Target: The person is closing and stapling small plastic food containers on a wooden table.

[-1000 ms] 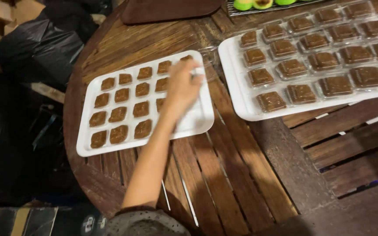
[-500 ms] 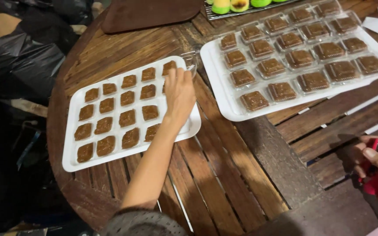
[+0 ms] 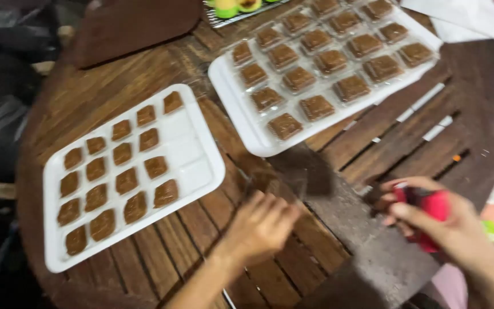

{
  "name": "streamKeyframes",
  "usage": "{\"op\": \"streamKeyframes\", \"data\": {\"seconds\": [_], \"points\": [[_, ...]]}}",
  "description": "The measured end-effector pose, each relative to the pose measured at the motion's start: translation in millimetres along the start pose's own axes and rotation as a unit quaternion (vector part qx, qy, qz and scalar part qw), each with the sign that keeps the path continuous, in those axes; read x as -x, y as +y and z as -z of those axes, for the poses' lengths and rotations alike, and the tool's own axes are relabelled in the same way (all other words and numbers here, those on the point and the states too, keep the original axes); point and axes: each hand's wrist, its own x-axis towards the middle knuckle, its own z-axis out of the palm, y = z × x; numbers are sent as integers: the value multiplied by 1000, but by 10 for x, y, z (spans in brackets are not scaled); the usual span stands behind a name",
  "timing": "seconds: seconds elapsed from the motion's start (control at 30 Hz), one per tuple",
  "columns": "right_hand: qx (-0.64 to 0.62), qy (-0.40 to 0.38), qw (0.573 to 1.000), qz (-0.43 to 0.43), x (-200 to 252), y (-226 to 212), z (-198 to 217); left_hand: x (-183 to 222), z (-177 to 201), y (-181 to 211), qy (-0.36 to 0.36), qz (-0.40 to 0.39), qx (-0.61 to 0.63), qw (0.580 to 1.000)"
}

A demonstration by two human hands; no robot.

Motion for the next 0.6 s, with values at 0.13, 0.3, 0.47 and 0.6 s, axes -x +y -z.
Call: {"op": "streamKeyframes", "data": {"seconds": [0.13, 0.3, 0.47, 0.6], "points": [[50, -27, 998, 16, 111, 98, -179, -425, -163, 400, 11, 13, 82, 997], [150, 21, 977, 149, 129, 70, -214, -770, -568, 628, 55, 35, 172, 983], [130, 81, 985, 84, 114, -35, -92, -974, -629, 650, 15, 83, 303, 949], [147, 109, 983, 25, 110, -118, -106, -1013, -453, 375, -69, 146, 304, 939]]}}
